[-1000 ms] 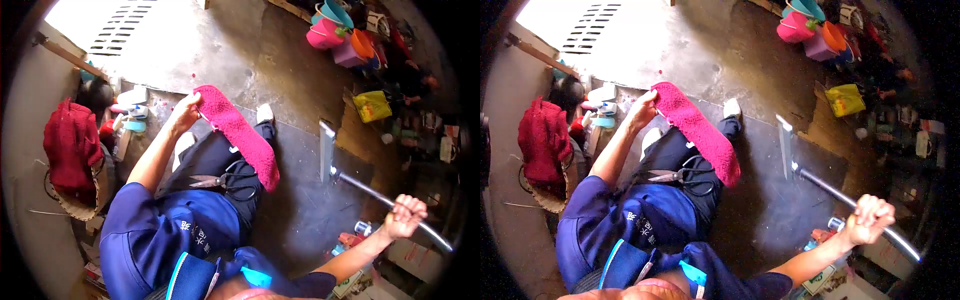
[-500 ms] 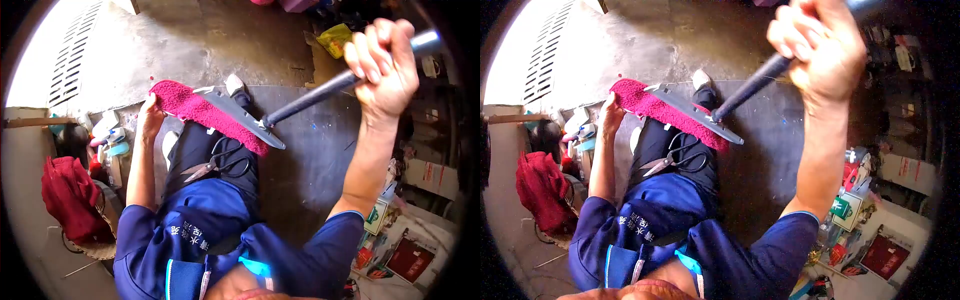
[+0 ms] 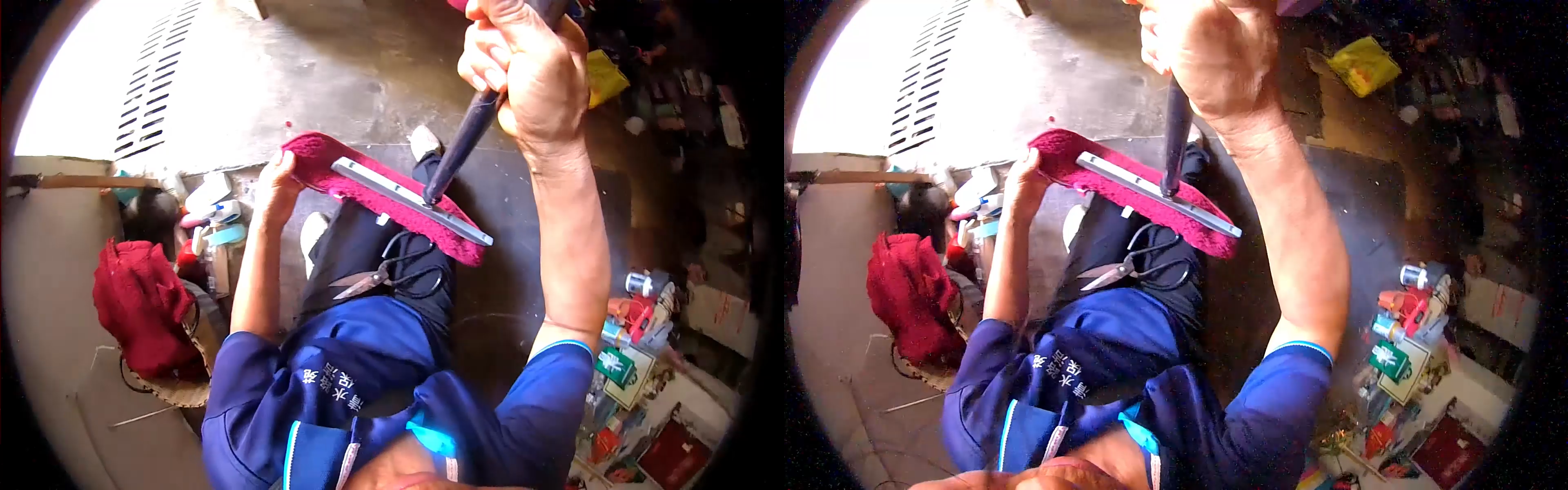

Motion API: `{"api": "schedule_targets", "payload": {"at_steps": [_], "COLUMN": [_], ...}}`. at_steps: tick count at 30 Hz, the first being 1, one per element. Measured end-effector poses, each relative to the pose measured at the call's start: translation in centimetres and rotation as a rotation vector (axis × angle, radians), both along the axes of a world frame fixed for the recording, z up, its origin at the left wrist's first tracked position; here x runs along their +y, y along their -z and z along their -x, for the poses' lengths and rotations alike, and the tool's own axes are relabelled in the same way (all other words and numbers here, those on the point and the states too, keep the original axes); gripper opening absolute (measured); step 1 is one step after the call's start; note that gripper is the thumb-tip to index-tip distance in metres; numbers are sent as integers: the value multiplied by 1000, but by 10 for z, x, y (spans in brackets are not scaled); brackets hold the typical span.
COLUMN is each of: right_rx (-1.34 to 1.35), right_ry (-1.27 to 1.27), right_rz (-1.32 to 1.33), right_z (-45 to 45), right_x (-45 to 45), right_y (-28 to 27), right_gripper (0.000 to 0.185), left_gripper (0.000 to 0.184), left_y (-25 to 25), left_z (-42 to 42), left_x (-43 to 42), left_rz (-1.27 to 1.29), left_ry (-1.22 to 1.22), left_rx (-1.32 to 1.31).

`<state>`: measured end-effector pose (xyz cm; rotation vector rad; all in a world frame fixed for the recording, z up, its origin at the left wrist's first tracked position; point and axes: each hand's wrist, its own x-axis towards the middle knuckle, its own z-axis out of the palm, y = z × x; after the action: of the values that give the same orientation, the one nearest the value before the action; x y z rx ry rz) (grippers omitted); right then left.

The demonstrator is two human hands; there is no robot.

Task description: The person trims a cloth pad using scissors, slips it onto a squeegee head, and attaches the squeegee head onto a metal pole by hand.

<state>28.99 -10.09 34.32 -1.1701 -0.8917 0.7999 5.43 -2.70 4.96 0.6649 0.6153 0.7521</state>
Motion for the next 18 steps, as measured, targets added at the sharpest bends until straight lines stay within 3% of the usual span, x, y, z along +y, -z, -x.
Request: {"api": "schedule_targets", "payload": {"at_steps": [13, 18], "right_rx": [127, 42], "right_ry": [-58, -86], "right_rz": [-134, -241], "right_z": [-25, -38], "right_x": [-3, -11], "right_y": [21, 23], "right_gripper": [24, 29], "left_gripper": [49, 37], "left_y": [27, 45], "left_z": [4, -12], "left_x": [-14, -37], "left_rz": [240, 335], "left_ry": [27, 172], "left_rx": [-82, -92]}}
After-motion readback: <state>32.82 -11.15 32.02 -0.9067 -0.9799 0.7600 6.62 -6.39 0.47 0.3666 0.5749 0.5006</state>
